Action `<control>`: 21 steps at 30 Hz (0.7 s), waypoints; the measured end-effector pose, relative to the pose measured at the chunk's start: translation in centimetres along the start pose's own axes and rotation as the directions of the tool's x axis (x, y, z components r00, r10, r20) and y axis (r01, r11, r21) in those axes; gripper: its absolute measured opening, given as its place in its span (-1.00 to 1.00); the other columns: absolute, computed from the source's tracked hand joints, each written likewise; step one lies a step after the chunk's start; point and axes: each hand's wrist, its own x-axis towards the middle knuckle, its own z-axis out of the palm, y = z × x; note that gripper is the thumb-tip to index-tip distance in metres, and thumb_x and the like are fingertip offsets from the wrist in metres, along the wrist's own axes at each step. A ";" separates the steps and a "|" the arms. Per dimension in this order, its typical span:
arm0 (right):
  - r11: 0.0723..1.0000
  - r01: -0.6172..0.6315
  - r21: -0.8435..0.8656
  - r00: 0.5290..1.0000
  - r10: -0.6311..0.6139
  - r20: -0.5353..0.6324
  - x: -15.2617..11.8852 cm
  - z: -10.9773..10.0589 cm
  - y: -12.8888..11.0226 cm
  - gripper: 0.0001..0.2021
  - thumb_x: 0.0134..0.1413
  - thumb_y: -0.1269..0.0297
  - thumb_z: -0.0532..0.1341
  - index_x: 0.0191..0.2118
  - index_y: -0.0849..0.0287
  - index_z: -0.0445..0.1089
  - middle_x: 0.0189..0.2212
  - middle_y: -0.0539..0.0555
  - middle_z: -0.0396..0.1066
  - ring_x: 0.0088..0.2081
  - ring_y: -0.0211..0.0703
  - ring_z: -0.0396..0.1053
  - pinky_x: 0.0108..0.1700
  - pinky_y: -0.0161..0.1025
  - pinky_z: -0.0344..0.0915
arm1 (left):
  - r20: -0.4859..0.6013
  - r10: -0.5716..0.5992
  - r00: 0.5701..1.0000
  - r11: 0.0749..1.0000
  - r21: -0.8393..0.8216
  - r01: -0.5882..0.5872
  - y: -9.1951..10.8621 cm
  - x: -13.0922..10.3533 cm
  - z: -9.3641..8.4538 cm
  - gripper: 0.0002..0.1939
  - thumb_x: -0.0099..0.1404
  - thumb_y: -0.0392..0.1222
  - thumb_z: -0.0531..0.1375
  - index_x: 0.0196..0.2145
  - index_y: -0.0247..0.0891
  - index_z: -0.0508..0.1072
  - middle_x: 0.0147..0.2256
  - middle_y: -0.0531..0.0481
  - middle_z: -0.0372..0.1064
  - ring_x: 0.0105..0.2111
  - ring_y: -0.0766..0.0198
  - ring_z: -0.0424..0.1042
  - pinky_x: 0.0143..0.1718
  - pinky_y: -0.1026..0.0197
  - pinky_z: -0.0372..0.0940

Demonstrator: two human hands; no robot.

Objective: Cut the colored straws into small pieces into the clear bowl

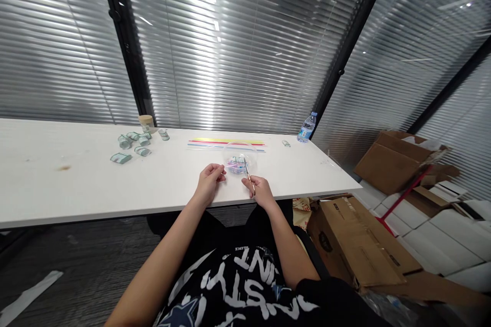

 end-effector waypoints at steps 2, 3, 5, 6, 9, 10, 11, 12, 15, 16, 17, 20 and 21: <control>0.999 -0.007 0.046 1.000 0.007 -0.002 0.0 0.0 0.0 -0.48 0.02 -0.22 0.16 -0.54 0.21 0.16 -0.74 -0.08 0.10 -0.65 -0.40 0.09 -0.53 -0.41 0.02 | -0.004 -0.004 1.000 1.000 -0.005 0.004 0.0 0.0 0.0 -0.62 -0.07 0.01 0.41 -0.47 -0.30 0.38 -0.49 0.05 0.34 -0.54 0.42 0.28 -0.45 0.30 0.16; 0.998 -0.008 0.069 1.000 0.008 0.001 -0.1 0.0 0.0 -0.47 0.01 -0.22 0.16 -0.54 0.21 0.15 -0.74 -0.09 0.09 -0.65 -0.40 0.08 -0.53 -0.41 0.01 | -0.007 -0.004 1.000 1.000 -0.006 0.004 0.1 0.0 0.0 -0.61 -0.07 0.01 0.41 -0.47 -0.30 0.37 -0.49 0.05 0.34 -0.54 0.42 0.27 -0.45 0.31 0.16; 0.995 -0.002 0.105 1.000 0.000 0.014 -0.1 0.0 0.0 -0.47 0.00 -0.22 0.18 -0.55 0.21 0.13 -0.73 -0.10 0.05 -0.65 -0.41 0.08 -0.55 -0.42 0.00 | -0.013 -0.007 1.000 1.000 -0.007 0.007 0.1 0.0 0.0 -0.61 -0.07 0.01 0.41 -0.47 -0.30 0.37 -0.49 0.05 0.35 -0.54 0.42 0.27 -0.45 0.30 0.16; 0.993 0.005 0.117 1.000 -0.008 0.022 -0.1 0.0 0.0 -0.47 0.00 -0.21 0.19 -0.55 0.21 0.12 -0.73 -0.10 0.03 -0.65 -0.41 0.08 -0.55 -0.42 0.00 | -0.016 -0.009 1.000 1.000 -0.007 0.009 0.2 0.0 0.0 -0.61 -0.07 0.02 0.41 -0.47 -0.30 0.37 -0.49 0.05 0.35 -0.54 0.41 0.27 -0.45 0.30 0.16; 0.991 0.041 0.125 0.998 -0.047 0.042 -0.2 -0.1 0.2 -0.47 0.01 -0.20 0.19 -0.55 0.21 0.12 -0.72 -0.10 0.04 -0.65 -0.41 0.10 -0.55 -0.42 0.01 | -0.019 -0.008 1.000 1.000 -0.007 0.007 0.2 0.0 0.0 -0.61 -0.07 0.02 0.41 -0.48 -0.30 0.36 -0.49 0.05 0.34 -0.54 0.41 0.27 -0.46 0.30 0.15; 0.991 0.055 0.118 0.997 -0.061 0.048 -0.2 -0.1 0.2 -0.48 0.03 -0.20 0.17 -0.55 0.21 0.13 -0.72 -0.09 0.06 -0.65 -0.40 0.10 -0.54 -0.42 0.02 | -0.020 -0.006 1.000 1.000 -0.006 0.006 0.2 0.0 0.0 -0.61 -0.07 0.02 0.41 -0.49 -0.30 0.36 -0.50 0.05 0.34 -0.54 0.41 0.27 -0.46 0.30 0.15; 0.992 0.066 0.110 0.996 -0.072 0.054 -0.2 -0.2 0.2 -0.48 0.04 -0.20 0.16 -0.55 0.22 0.15 -0.72 -0.08 0.08 -0.65 -0.40 0.10 -0.53 -0.41 0.03 | -0.020 -0.003 1.000 1.000 -0.006 0.003 0.2 0.0 0.0 -0.61 -0.06 0.03 0.40 -0.49 -0.29 0.36 -0.50 0.05 0.34 -0.55 0.41 0.27 -0.46 0.30 0.15; 0.992 0.074 0.103 0.995 -0.081 0.060 -0.3 -0.3 0.3 -0.48 0.05 -0.19 0.15 -0.55 0.22 0.16 -0.72 -0.07 0.10 -0.65 -0.40 0.11 -0.53 -0.41 0.04 | -0.021 -0.002 1.000 1.000 -0.005 0.002 0.1 0.0 0.0 -0.61 -0.06 0.03 0.40 -0.49 -0.29 0.36 -0.50 0.05 0.34 -0.55 0.42 0.27 -0.46 0.30 0.15; 0.991 0.085 0.106 0.993 -0.093 0.077 -0.3 -0.4 0.3 -0.48 0.07 -0.19 0.14 -0.55 0.23 0.16 -0.73 -0.07 0.10 -0.64 -0.39 0.12 -0.52 -0.41 0.04 | -0.024 -0.001 1.000 1.000 0.002 0.001 0.1 0.0 0.0 -0.60 -0.06 0.03 0.40 -0.51 -0.30 0.35 -0.51 0.05 0.34 -0.55 0.42 0.27 -0.45 0.31 0.15; 0.990 0.086 0.111 0.992 -0.095 0.082 -0.3 -0.4 0.3 -0.48 0.07 -0.19 0.14 -0.55 0.23 0.16 -0.73 -0.07 0.09 -0.63 -0.39 0.13 -0.51 -0.41 0.04 | -0.025 -0.002 1.000 1.000 0.005 0.002 0.1 0.0 0.0 -0.60 -0.06 0.03 0.40 -0.51 -0.30 0.35 -0.51 0.05 0.34 -0.55 0.42 0.27 -0.45 0.31 0.15; 0.990 0.086 0.115 0.992 -0.096 0.087 -0.3 -0.4 0.4 -0.48 0.07 -0.19 0.14 -0.55 0.23 0.16 -0.73 -0.07 0.09 -0.63 -0.39 0.13 -0.52 -0.41 0.04 | -0.026 -0.004 1.000 1.000 0.007 0.004 0.1 0.0 0.0 -0.60 -0.06 0.04 0.41 -0.52 -0.30 0.34 -0.52 0.05 0.34 -0.55 0.42 0.27 -0.45 0.31 0.15; 0.990 0.079 0.121 0.991 -0.091 0.098 -0.3 -0.4 0.5 -0.48 0.06 -0.19 0.15 -0.54 0.23 0.17 -0.73 -0.07 0.11 -0.64 -0.39 0.12 -0.51 -0.41 0.04 | -0.028 -0.007 1.000 1.000 0.006 0.007 0.1 0.0 0.0 -0.59 -0.08 0.04 0.41 -0.53 -0.30 0.34 -0.53 0.06 0.33 -0.55 0.41 0.27 -0.45 0.30 0.15; 0.990 0.076 0.121 0.991 -0.088 0.100 -0.3 -0.4 0.5 -0.48 0.06 -0.19 0.15 -0.54 0.23 0.17 -0.73 -0.07 0.12 -0.64 -0.39 0.12 -0.51 -0.41 0.04 | -0.027 -0.007 1.000 1.000 0.005 0.007 0.1 0.0 0.0 -0.59 -0.08 0.04 0.41 -0.53 -0.30 0.34 -0.53 0.06 0.33 -0.55 0.41 0.27 -0.45 0.30 0.15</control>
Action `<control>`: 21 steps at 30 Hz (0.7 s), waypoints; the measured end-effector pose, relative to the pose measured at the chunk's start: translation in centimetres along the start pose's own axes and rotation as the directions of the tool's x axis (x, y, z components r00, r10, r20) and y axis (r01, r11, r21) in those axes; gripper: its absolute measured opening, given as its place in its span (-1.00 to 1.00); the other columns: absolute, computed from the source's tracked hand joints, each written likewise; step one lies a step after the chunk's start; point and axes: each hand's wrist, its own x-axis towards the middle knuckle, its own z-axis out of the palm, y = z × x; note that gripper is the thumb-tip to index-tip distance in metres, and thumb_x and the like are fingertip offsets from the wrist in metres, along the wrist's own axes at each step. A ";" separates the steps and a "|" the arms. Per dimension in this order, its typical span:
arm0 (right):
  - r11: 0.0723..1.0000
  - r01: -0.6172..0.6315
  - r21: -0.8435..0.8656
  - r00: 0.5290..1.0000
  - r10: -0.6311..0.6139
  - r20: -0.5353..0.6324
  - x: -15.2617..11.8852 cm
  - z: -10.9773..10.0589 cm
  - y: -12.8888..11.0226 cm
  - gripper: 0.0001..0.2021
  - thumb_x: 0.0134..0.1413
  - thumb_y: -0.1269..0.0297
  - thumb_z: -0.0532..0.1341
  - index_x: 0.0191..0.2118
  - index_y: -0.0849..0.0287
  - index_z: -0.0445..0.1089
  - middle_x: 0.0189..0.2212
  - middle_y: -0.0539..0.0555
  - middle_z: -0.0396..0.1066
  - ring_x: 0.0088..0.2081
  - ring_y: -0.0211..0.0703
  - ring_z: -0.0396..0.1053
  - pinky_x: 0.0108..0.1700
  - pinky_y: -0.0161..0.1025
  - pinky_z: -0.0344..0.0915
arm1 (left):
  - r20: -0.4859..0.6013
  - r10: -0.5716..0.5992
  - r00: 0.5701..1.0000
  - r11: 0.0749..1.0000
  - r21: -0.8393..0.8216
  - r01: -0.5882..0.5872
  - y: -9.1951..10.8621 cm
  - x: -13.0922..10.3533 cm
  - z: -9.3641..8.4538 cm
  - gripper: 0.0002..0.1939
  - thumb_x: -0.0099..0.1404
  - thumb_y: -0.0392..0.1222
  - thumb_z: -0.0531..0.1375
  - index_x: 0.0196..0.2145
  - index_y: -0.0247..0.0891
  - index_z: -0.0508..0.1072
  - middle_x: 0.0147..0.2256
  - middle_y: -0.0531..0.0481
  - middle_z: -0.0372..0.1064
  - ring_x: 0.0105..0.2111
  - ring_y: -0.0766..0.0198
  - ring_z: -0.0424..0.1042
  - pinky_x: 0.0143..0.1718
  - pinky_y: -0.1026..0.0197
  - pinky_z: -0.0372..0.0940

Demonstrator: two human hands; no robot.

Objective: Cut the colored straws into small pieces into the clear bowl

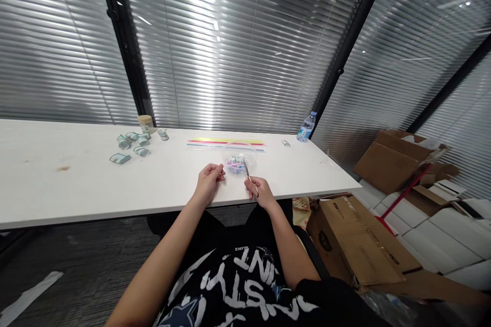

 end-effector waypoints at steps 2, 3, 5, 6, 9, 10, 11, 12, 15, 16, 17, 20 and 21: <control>1.000 -0.004 -0.001 1.000 0.004 0.003 0.0 0.0 0.0 -0.48 0.06 -0.20 0.15 -0.54 0.23 0.18 -0.73 -0.06 0.13 -0.64 -0.39 0.12 -0.51 -0.41 0.04 | 0.004 0.000 1.000 1.000 0.001 0.000 0.0 0.0 0.0 -0.59 -0.09 0.04 0.42 -0.53 -0.30 0.34 -0.53 0.05 0.33 -0.55 0.41 0.27 -0.45 0.30 0.15; 1.000 -0.005 -0.004 1.000 0.005 0.002 0.1 -0.1 0.0 -0.48 0.06 -0.20 0.14 -0.54 0.23 0.18 -0.73 -0.06 0.13 -0.64 -0.39 0.13 -0.51 -0.40 0.03 | 0.007 0.000 1.000 1.000 0.002 0.000 0.0 0.0 0.0 -0.59 -0.09 0.04 0.42 -0.53 -0.30 0.34 -0.53 0.05 0.34 -0.55 0.41 0.27 -0.45 0.30 0.15; 1.000 -0.009 -0.013 1.000 0.009 0.001 0.1 -0.1 0.0 -0.48 0.06 -0.20 0.14 -0.54 0.23 0.18 -0.73 -0.06 0.13 -0.64 -0.38 0.13 -0.51 -0.40 0.03 | 0.011 0.002 1.000 1.000 0.005 -0.002 -0.1 0.0 -0.1 -0.59 -0.09 0.03 0.42 -0.53 -0.30 0.34 -0.53 0.05 0.34 -0.55 0.41 0.27 -0.44 0.30 0.15; 1.000 -0.011 -0.018 1.000 0.011 0.002 0.1 -0.1 0.0 -0.47 0.06 -0.21 0.14 -0.54 0.23 0.18 -0.73 -0.06 0.13 -0.64 -0.38 0.12 -0.51 -0.40 0.04 | 0.012 0.003 1.000 1.000 0.006 -0.003 -0.1 0.1 -0.1 -0.59 -0.09 0.03 0.42 -0.53 -0.30 0.34 -0.53 0.05 0.34 -0.55 0.41 0.27 -0.44 0.30 0.15; 1.000 -0.017 -0.024 1.000 0.017 0.008 0.0 -0.1 0.0 -0.48 0.06 -0.20 0.13 -0.54 0.23 0.18 -0.73 -0.05 0.15 -0.64 -0.38 0.13 -0.50 -0.40 0.04 | 0.016 0.005 1.000 1.000 0.006 -0.005 -0.3 0.1 -0.1 -0.59 -0.08 0.03 0.42 -0.52 -0.30 0.34 -0.53 0.05 0.34 -0.54 0.41 0.27 -0.44 0.31 0.15; 1.000 -0.016 -0.024 1.000 0.016 0.008 0.0 -0.1 -0.1 -0.48 0.07 -0.20 0.13 -0.54 0.23 0.18 -0.73 -0.05 0.15 -0.64 -0.38 0.13 -0.50 -0.40 0.05 | 0.017 0.007 1.000 1.000 0.006 -0.007 -0.3 0.2 -0.1 -0.59 -0.07 0.03 0.42 -0.52 -0.30 0.34 -0.52 0.05 0.34 -0.54 0.41 0.27 -0.44 0.31 0.15; 1.000 -0.014 -0.023 1.000 0.014 0.004 0.0 -0.1 -0.1 -0.48 0.07 -0.20 0.13 -0.54 0.23 0.18 -0.73 -0.05 0.15 -0.64 -0.38 0.13 -0.50 -0.40 0.05 | 0.017 0.008 1.000 1.000 0.006 -0.008 -0.3 0.2 -0.1 -0.59 -0.07 0.04 0.41 -0.52 -0.29 0.34 -0.52 0.05 0.34 -0.54 0.41 0.27 -0.44 0.31 0.15; 1.000 -0.012 -0.023 1.000 0.012 -0.002 -0.1 -0.1 -0.1 -0.48 0.07 -0.20 0.12 -0.54 0.23 0.18 -0.73 -0.05 0.14 -0.63 -0.38 0.14 -0.50 -0.40 0.05 | 0.015 0.009 1.000 1.000 0.006 -0.009 -0.3 0.2 -0.1 -0.60 -0.06 0.04 0.41 -0.51 -0.29 0.34 -0.51 0.05 0.34 -0.54 0.42 0.26 -0.44 0.31 0.15; 1.000 -0.012 -0.018 1.000 0.012 -0.014 0.0 0.0 -0.2 -0.49 0.07 -0.19 0.13 -0.54 0.22 0.17 -0.73 -0.06 0.12 -0.63 -0.38 0.13 -0.50 -0.41 0.05 | 0.011 0.008 1.000 1.000 -0.003 -0.008 -0.2 0.2 -0.1 -0.60 -0.04 0.04 0.40 -0.52 -0.29 0.34 -0.51 0.05 0.34 -0.54 0.42 0.26 -0.45 0.31 0.14; 1.000 -0.015 -0.014 1.000 0.015 -0.013 0.0 0.0 -0.2 -0.49 0.05 -0.18 0.15 -0.54 0.22 0.18 -0.72 -0.07 0.11 -0.63 -0.38 0.12 -0.51 -0.41 0.05 | 0.011 0.007 1.000 1.000 -0.006 -0.007 -0.2 0.2 -0.1 -0.60 -0.04 0.04 0.40 -0.52 -0.29 0.34 -0.51 0.05 0.33 -0.54 0.42 0.26 -0.45 0.31 0.14; 1.000 -0.018 -0.012 1.000 0.018 -0.009 0.0 0.1 -0.2 -0.50 0.04 -0.18 0.16 -0.54 0.22 0.18 -0.72 -0.07 0.11 -0.63 -0.39 0.11 -0.51 -0.41 0.05 | 0.013 0.006 1.000 1.000 -0.007 -0.006 -0.2 0.2 -0.1 -0.61 -0.04 0.04 0.40 -0.52 -0.29 0.34 -0.51 0.05 0.33 -0.54 0.41 0.26 -0.45 0.31 0.15; 0.999 -0.029 -0.018 1.000 0.029 -0.001 0.1 0.1 -0.3 -0.51 0.00 -0.17 0.20 -0.53 0.22 0.18 -0.71 -0.09 0.09 -0.64 -0.40 0.09 -0.52 -0.41 0.03 | 0.022 0.006 1.000 1.000 0.005 -0.007 -0.3 0.2 0.0 -0.61 -0.04 0.04 0.40 -0.51 -0.28 0.35 -0.51 0.05 0.33 -0.54 0.41 0.26 -0.45 0.30 0.15; 0.999 -0.032 -0.022 0.999 0.032 -0.001 0.1 0.1 -0.3 -0.51 0.00 -0.17 0.20 -0.54 0.22 0.18 -0.71 -0.09 0.09 -0.64 -0.40 0.10 -0.52 -0.41 0.03 | 0.028 0.006 1.000 1.000 0.012 -0.006 -0.3 0.2 0.0 -0.61 -0.04 0.04 0.40 -0.51 -0.28 0.35 -0.50 0.05 0.34 -0.54 0.40 0.26 -0.44 0.29 0.16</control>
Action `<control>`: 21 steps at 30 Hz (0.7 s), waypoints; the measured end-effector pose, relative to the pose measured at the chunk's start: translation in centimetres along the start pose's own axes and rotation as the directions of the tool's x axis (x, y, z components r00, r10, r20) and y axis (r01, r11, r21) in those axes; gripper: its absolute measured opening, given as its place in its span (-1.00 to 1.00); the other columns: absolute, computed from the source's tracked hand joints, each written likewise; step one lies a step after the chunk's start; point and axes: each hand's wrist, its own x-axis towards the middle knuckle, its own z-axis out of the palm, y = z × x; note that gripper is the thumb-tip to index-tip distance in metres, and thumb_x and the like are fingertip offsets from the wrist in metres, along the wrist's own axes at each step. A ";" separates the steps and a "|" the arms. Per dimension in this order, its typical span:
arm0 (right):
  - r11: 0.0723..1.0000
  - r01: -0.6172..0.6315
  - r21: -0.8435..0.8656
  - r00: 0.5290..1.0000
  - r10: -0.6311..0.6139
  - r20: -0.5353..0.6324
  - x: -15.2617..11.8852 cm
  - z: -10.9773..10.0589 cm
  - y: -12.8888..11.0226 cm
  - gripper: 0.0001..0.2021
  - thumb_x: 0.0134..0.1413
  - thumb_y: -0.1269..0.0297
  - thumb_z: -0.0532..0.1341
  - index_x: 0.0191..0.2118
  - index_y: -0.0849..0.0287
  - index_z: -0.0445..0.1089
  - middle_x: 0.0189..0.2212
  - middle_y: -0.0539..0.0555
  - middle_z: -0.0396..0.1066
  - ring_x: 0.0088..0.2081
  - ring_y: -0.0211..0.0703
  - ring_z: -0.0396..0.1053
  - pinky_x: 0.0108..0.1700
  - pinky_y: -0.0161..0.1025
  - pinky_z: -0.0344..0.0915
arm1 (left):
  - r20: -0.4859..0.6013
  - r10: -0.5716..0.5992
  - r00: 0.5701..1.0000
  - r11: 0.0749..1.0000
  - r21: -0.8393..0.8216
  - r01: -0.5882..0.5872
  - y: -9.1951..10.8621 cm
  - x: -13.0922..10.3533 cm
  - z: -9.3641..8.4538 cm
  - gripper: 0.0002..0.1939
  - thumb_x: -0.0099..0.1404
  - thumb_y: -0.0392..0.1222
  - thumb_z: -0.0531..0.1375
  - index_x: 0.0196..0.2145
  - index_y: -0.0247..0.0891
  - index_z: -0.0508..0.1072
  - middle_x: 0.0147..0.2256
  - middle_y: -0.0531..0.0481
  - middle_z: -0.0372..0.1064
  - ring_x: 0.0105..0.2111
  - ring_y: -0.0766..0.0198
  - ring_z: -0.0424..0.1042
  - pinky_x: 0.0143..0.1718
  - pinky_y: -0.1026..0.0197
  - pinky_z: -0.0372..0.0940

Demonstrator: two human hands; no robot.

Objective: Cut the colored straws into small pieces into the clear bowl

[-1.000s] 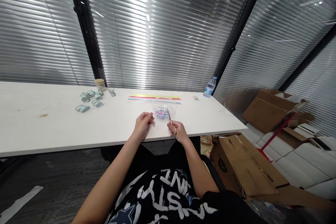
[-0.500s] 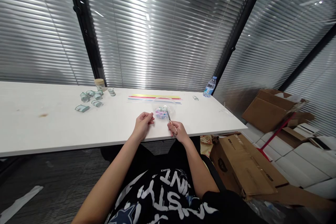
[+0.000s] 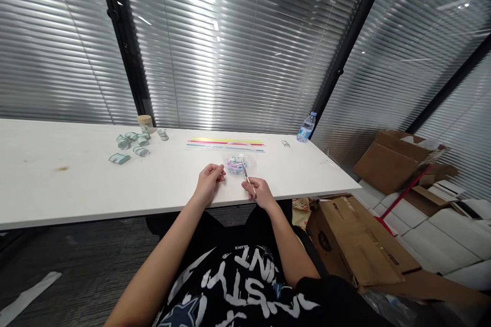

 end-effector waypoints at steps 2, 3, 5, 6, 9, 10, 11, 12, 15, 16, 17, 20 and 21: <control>1.000 -0.006 -0.001 1.000 0.006 -0.004 0.0 0.0 -0.1 -0.50 0.00 -0.17 0.20 -0.54 0.23 0.18 -0.71 -0.09 0.09 -0.63 -0.40 0.10 -0.51 -0.41 0.03 | 0.011 0.002 1.000 1.000 0.012 -0.002 -0.1 0.0 0.0 -0.61 -0.03 0.04 0.40 -0.50 -0.28 0.36 -0.50 0.05 0.34 -0.53 0.40 0.26 -0.43 0.29 0.16; 1.000 -0.010 0.000 1.000 0.010 -0.006 0.0 0.1 -0.1 -0.50 0.00 -0.17 0.20 -0.54 0.23 0.17 -0.71 -0.09 0.09 -0.63 -0.40 0.09 -0.51 -0.41 0.04 | 0.015 0.003 1.000 1.000 0.017 -0.003 -0.1 0.0 -0.1 -0.61 -0.03 0.05 0.39 -0.49 -0.29 0.36 -0.50 0.05 0.34 -0.53 0.40 0.26 -0.43 0.29 0.16; 1.000 -0.020 -0.005 1.000 0.020 -0.011 0.0 0.1 -0.3 -0.50 0.00 -0.16 0.20 -0.54 0.23 0.17 -0.72 -0.09 0.10 -0.63 -0.40 0.09 -0.50 -0.41 0.04 | 0.023 0.004 1.000 1.000 0.023 -0.004 -0.1 0.0 -0.1 -0.61 -0.03 0.05 0.39 -0.49 -0.29 0.36 -0.50 0.05 0.35 -0.53 0.40 0.27 -0.42 0.29 0.16; 1.000 -0.026 -0.009 1.000 0.026 -0.014 0.0 0.1 -0.3 -0.50 -0.01 -0.16 0.20 -0.54 0.23 0.18 -0.73 -0.09 0.11 -0.63 -0.40 0.08 -0.50 -0.41 0.04 | 0.026 0.004 1.000 1.000 0.027 -0.005 -0.1 -0.1 -0.1 -0.61 -0.03 0.05 0.40 -0.49 -0.29 0.36 -0.50 0.04 0.35 -0.53 0.40 0.27 -0.42 0.29 0.16; 0.999 -0.044 -0.026 0.999 0.043 -0.024 -0.1 0.2 -0.5 -0.52 -0.01 -0.16 0.21 -0.53 0.22 0.19 -0.73 -0.09 0.12 -0.63 -0.40 0.08 -0.50 -0.41 0.04 | 0.033 0.004 0.999 0.999 0.038 -0.006 -0.1 -0.1 -0.1 -0.61 -0.03 0.05 0.40 -0.49 -0.29 0.36 -0.50 0.04 0.35 -0.53 0.40 0.27 -0.42 0.28 0.17; 0.998 -0.050 -0.033 0.998 0.049 -0.027 -0.1 0.2 -0.6 -0.52 0.00 -0.15 0.21 -0.53 0.22 0.20 -0.73 -0.09 0.12 -0.63 -0.40 0.08 -0.50 -0.41 0.04 | 0.035 0.006 0.999 0.999 0.040 -0.007 -0.1 -0.2 -0.1 -0.61 -0.03 0.05 0.40 -0.49 -0.29 0.36 -0.50 0.04 0.35 -0.53 0.40 0.27 -0.42 0.28 0.17; 0.998 -0.055 -0.039 0.998 0.054 -0.028 -0.1 0.2 -0.6 -0.53 0.00 -0.15 0.21 -0.53 0.22 0.21 -0.73 -0.09 0.12 -0.63 -0.40 0.08 -0.50 -0.41 0.04 | 0.038 0.008 0.999 0.999 0.042 -0.009 -0.1 -0.2 -0.1 -0.61 -0.03 0.05 0.40 -0.49 -0.29 0.37 -0.50 0.04 0.35 -0.53 0.39 0.27 -0.42 0.28 0.17; 0.997 -0.060 -0.046 0.998 0.058 -0.029 -0.1 0.2 -0.6 -0.53 0.00 -0.15 0.20 -0.53 0.22 0.21 -0.73 -0.09 0.13 -0.63 -0.40 0.08 -0.50 -0.41 0.05 | 0.040 0.009 0.999 0.999 0.045 -0.011 0.0 -0.2 -0.1 -0.61 -0.03 0.06 0.40 -0.49 -0.29 0.37 -0.50 0.03 0.35 -0.53 0.39 0.27 -0.42 0.28 0.17; 0.996 -0.067 -0.062 0.997 0.065 -0.034 0.0 0.2 -0.6 -0.52 -0.01 -0.17 0.20 -0.53 0.21 0.20 -0.73 -0.09 0.13 -0.63 -0.39 0.10 -0.50 -0.40 0.05 | 0.042 0.007 0.999 0.999 0.054 -0.009 0.0 -0.2 0.0 -0.60 -0.04 0.07 0.40 -0.49 -0.29 0.37 -0.50 0.02 0.36 -0.54 0.39 0.27 -0.43 0.28 0.16; 0.996 -0.067 -0.067 0.997 0.064 -0.036 0.0 0.2 -0.6 -0.51 -0.02 -0.18 0.20 -0.53 0.21 0.20 -0.73 -0.09 0.13 -0.63 -0.39 0.10 -0.50 -0.40 0.05 | 0.042 0.005 0.999 0.998 0.056 -0.008 0.1 -0.2 0.0 -0.59 -0.05 0.07 0.40 -0.49 -0.29 0.37 -0.50 0.02 0.36 -0.54 0.39 0.27 -0.43 0.28 0.16; 0.995 -0.066 -0.072 0.997 0.063 -0.039 0.0 0.2 -0.6 -0.51 -0.02 -0.18 0.19 -0.53 0.21 0.20 -0.73 -0.09 0.13 -0.63 -0.39 0.10 -0.50 -0.40 0.05 | 0.042 0.004 0.999 0.998 0.056 -0.007 0.1 -0.3 0.1 -0.59 -0.05 0.07 0.40 -0.49 -0.29 0.37 -0.50 0.02 0.36 -0.54 0.39 0.27 -0.43 0.28 0.16; 0.994 -0.063 -0.092 0.997 0.059 -0.046 0.0 0.2 -0.5 -0.51 -0.02 -0.19 0.19 -0.54 0.21 0.19 -0.73 -0.08 0.13 -0.63 -0.38 0.11 -0.50 -0.40 0.06 | 0.046 0.006 0.999 0.999 0.054 -0.008 0.2 -0.3 0.2 -0.60 -0.05 0.07 0.40 -0.50 -0.29 0.37 -0.50 0.03 0.35 -0.54 0.40 0.26 -0.43 0.28 0.16; 0.993 -0.064 -0.099 0.997 0.059 -0.048 0.0 0.2 -0.5 -0.51 -0.02 -0.19 0.19 -0.53 0.21 0.20 -0.73 -0.08 0.13 -0.63 -0.38 0.12 -0.50 -0.40 0.06 | 0.047 0.006 0.999 0.998 0.054 -0.008 0.2 -0.3 0.2 -0.60 -0.04 0.06 0.40 -0.50 -0.29 0.37 -0.50 0.03 0.35 -0.54 0.40 0.26 -0.43 0.28 0.16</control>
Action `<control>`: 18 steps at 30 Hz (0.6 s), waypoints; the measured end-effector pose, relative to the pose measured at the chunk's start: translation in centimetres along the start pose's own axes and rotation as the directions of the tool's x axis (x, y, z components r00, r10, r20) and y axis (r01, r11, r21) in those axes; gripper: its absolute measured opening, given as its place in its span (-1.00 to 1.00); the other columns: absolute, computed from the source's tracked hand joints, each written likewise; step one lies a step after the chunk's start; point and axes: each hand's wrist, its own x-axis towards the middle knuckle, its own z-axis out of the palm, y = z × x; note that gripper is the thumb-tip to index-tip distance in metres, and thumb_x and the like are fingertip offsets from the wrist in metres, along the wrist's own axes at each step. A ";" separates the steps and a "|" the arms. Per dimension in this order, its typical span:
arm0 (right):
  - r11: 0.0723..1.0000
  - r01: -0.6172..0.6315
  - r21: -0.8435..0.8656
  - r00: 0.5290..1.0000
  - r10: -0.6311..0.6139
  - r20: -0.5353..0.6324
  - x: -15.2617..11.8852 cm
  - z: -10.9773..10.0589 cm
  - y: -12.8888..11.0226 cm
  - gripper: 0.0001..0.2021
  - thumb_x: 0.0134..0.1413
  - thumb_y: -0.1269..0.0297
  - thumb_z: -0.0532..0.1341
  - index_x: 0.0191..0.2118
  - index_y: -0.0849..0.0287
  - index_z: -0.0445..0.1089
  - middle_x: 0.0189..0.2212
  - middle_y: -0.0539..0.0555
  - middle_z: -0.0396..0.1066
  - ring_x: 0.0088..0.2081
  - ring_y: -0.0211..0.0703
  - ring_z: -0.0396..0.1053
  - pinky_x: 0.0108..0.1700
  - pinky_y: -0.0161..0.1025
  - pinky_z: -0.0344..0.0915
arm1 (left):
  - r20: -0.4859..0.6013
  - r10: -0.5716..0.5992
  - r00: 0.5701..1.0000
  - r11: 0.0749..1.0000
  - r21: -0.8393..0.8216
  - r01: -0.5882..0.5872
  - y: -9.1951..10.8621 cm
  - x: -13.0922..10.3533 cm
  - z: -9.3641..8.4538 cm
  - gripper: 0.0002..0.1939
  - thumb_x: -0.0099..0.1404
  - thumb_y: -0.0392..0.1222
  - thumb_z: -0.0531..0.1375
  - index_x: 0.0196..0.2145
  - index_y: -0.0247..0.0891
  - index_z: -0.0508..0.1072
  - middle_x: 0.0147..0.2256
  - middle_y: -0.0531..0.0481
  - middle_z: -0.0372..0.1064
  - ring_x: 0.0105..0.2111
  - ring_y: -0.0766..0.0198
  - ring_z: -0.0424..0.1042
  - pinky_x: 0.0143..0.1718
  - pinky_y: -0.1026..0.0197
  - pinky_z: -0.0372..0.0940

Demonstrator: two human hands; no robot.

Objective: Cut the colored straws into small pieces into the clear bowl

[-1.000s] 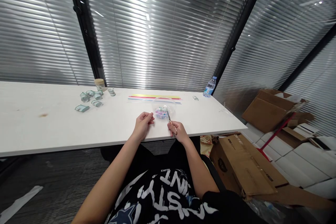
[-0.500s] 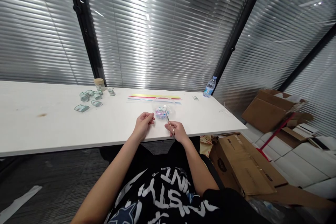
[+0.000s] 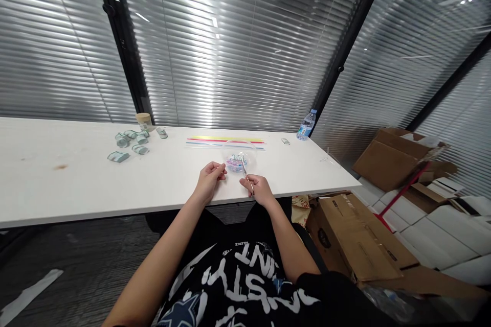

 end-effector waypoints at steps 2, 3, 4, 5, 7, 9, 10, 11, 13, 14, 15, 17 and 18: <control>1.000 -0.003 -0.012 1.000 0.003 -0.006 0.0 0.0 0.0 -0.51 -0.02 -0.20 0.19 -0.52 0.21 0.21 -0.73 -0.08 0.14 -0.63 -0.37 0.12 -0.50 -0.40 0.06 | -0.001 -0.002 1.000 1.000 0.004 0.002 0.0 0.0 0.0 -0.61 -0.03 0.06 0.39 -0.49 -0.29 0.37 -0.50 0.03 0.35 -0.53 0.40 0.27 -0.43 0.29 0.16; 1.000 -0.006 -0.018 1.000 0.006 -0.009 0.0 0.0 0.0 -0.51 -0.02 -0.20 0.19 -0.52 0.21 0.23 -0.73 -0.08 0.14 -0.63 -0.37 0.12 -0.50 -0.40 0.06 | -0.002 -0.003 1.000 1.000 0.005 0.003 0.0 0.0 0.0 -0.61 -0.03 0.05 0.39 -0.48 -0.29 0.37 -0.50 0.03 0.35 -0.53 0.40 0.27 -0.43 0.29 0.16; 1.000 -0.007 -0.023 1.000 0.006 -0.014 0.0 0.1 0.0 -0.51 -0.02 -0.20 0.19 -0.51 0.21 0.24 -0.73 -0.08 0.14 -0.63 -0.37 0.12 -0.50 -0.40 0.05 | -0.003 -0.006 1.000 1.000 0.006 0.006 0.0 0.0 0.0 -0.61 -0.03 0.05 0.39 -0.47 -0.29 0.38 -0.49 0.03 0.35 -0.53 0.40 0.27 -0.43 0.29 0.16; 1.000 -0.005 -0.028 1.000 0.004 -0.018 0.0 0.1 0.1 -0.51 -0.02 -0.20 0.18 -0.50 0.21 0.25 -0.72 -0.08 0.14 -0.62 -0.37 0.11 -0.49 -0.40 0.05 | -0.004 -0.008 1.000 1.000 0.005 0.008 0.0 0.0 0.0 -0.61 -0.03 0.05 0.39 -0.47 -0.29 0.38 -0.49 0.04 0.35 -0.54 0.40 0.27 -0.44 0.29 0.16; 0.999 0.001 -0.040 1.000 -0.002 -0.025 0.1 0.1 0.1 -0.50 -0.02 -0.21 0.18 -0.50 0.22 0.25 -0.72 -0.09 0.14 -0.62 -0.38 0.11 -0.48 -0.40 0.06 | -0.003 -0.010 1.000 1.000 -0.001 0.010 0.1 0.0 0.0 -0.61 -0.02 0.06 0.39 -0.46 -0.29 0.38 -0.48 0.04 0.35 -0.53 0.40 0.28 -0.44 0.29 0.16; 0.999 0.003 -0.054 0.999 -0.005 -0.037 0.2 0.2 0.1 -0.50 -0.02 -0.21 0.19 -0.51 0.22 0.24 -0.72 -0.09 0.14 -0.62 -0.38 0.11 -0.48 -0.41 0.07 | -0.009 -0.006 1.000 1.000 -0.013 0.006 0.1 0.0 0.0 -0.60 -0.01 0.08 0.37 -0.47 -0.29 0.37 -0.48 0.03 0.35 -0.53 0.40 0.29 -0.44 0.29 0.17; 0.998 0.001 -0.060 0.999 -0.004 -0.046 0.2 0.2 0.1 -0.50 -0.01 -0.20 0.19 -0.52 0.21 0.23 -0.72 -0.08 0.15 -0.62 -0.38 0.11 -0.47 -0.41 0.07 | -0.016 -0.005 1.000 1.000 -0.021 0.005 0.1 0.0 0.0 -0.60 -0.01 0.09 0.37 -0.47 -0.29 0.37 -0.48 0.03 0.35 -0.53 0.40 0.29 -0.44 0.29 0.17; 0.998 -0.002 -0.065 0.999 -0.001 -0.053 0.2 0.2 0.1 -0.50 -0.01 -0.20 0.18 -0.53 0.21 0.21 -0.72 -0.08 0.15 -0.61 -0.38 0.11 -0.48 -0.41 0.06 | -0.023 -0.007 1.000 1.000 -0.028 0.006 0.2 0.0 0.0 -0.59 -0.01 0.09 0.37 -0.48 -0.29 0.36 -0.49 0.03 0.35 -0.53 0.39 0.29 -0.44 0.28 0.17; 0.997 -0.007 -0.072 0.998 0.003 -0.062 0.3 0.2 0.0 -0.49 0.00 -0.20 0.18 -0.55 0.21 0.18 -0.72 -0.08 0.15 -0.61 -0.38 0.11 -0.48 -0.41 0.05 | -0.032 -0.012 0.999 0.999 -0.040 0.011 0.2 0.0 0.1 -0.59 -0.02 0.10 0.36 -0.49 -0.29 0.36 -0.50 0.03 0.34 -0.54 0.39 0.28 -0.44 0.28 0.18; 0.997 -0.008 -0.074 0.998 0.003 -0.063 0.3 0.2 -0.1 -0.49 0.00 -0.20 0.18 -0.56 0.21 0.18 -0.72 -0.08 0.15 -0.62 -0.39 0.10 -0.48 -0.41 0.05 | -0.031 -0.014 0.999 0.999 -0.043 0.012 0.2 0.0 0.1 -0.59 -0.02 0.11 0.36 -0.49 -0.29 0.36 -0.51 0.03 0.34 -0.54 0.39 0.28 -0.44 0.28 0.18; 0.997 -0.008 -0.075 0.998 0.003 -0.062 0.3 0.2 -0.1 -0.49 0.00 -0.20 0.18 -0.56 0.21 0.18 -0.72 -0.08 0.15 -0.62 -0.39 0.10 -0.48 -0.41 0.05 | -0.029 -0.013 1.000 0.999 -0.043 0.012 0.2 0.0 0.0 -0.59 -0.01 0.11 0.36 -0.49 -0.29 0.36 -0.51 0.03 0.34 -0.54 0.39 0.28 -0.44 0.28 0.18; 0.997 -0.006 -0.072 0.998 0.002 -0.061 0.2 0.2 -0.2 -0.49 -0.01 -0.20 0.18 -0.55 0.21 0.19 -0.72 -0.08 0.16 -0.61 -0.38 0.10 -0.48 -0.41 0.05 | -0.025 -0.007 1.000 0.999 -0.038 0.006 0.1 0.0 0.0 -0.59 -0.01 0.10 0.36 -0.51 -0.29 0.36 -0.52 0.03 0.34 -0.54 0.39 0.28 -0.45 0.29 0.18; 0.998 -0.005 -0.070 0.998 0.001 -0.061 0.2 0.1 -0.2 -0.49 0.00 -0.19 0.18 -0.55 0.22 0.20 -0.72 -0.08 0.16 -0.61 -0.38 0.11 -0.48 -0.41 0.05 | -0.025 -0.003 1.000 0.999 -0.033 0.002 0.0 0.1 0.0 -0.59 -0.02 0.10 0.36 -0.51 -0.29 0.35 -0.53 0.03 0.34 -0.54 0.39 0.28 -0.45 0.29 0.18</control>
